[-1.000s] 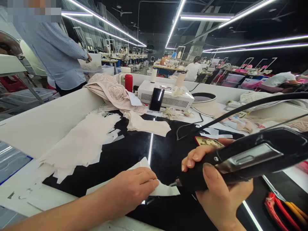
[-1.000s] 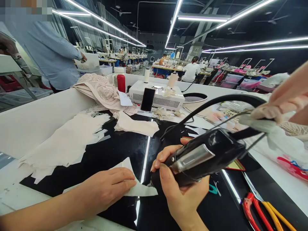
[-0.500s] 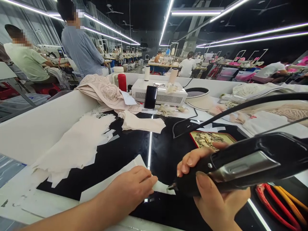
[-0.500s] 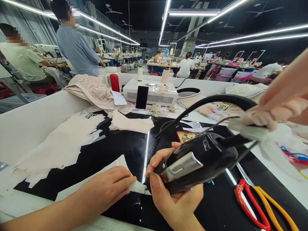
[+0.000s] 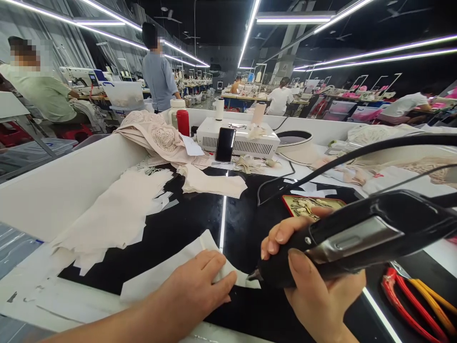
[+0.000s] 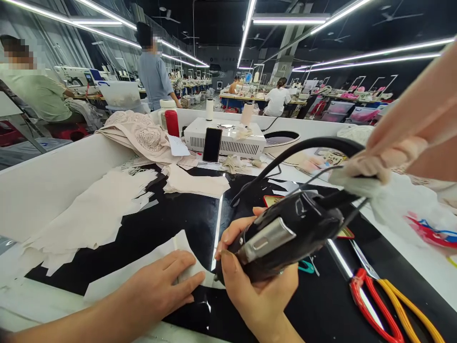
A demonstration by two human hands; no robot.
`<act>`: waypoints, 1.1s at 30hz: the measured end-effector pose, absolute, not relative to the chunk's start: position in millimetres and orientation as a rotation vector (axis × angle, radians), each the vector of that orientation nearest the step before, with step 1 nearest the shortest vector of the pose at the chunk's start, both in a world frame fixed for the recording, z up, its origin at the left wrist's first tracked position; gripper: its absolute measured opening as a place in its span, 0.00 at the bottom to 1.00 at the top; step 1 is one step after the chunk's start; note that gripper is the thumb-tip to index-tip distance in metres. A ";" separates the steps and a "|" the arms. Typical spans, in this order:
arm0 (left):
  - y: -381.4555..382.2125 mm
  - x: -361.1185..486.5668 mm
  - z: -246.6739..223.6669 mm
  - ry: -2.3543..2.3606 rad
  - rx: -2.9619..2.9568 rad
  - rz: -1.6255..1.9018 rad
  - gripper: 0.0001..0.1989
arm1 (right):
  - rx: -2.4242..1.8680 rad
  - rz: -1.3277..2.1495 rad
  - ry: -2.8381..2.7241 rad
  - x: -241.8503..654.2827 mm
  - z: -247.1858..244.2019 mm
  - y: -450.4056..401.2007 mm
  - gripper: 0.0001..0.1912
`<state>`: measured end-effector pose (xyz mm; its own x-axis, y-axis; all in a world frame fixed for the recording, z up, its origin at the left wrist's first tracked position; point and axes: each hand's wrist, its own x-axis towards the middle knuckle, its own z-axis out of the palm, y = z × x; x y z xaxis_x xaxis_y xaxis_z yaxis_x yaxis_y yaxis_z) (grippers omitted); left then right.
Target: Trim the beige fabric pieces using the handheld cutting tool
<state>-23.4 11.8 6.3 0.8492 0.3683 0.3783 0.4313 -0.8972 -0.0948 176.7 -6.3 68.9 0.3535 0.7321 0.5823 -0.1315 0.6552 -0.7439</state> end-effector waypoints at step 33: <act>11.0 -18.4 -1.6 -0.768 -2.851 -0.751 0.22 | -0.631 0.628 -1.067 154.4 68.8 27.3 0.21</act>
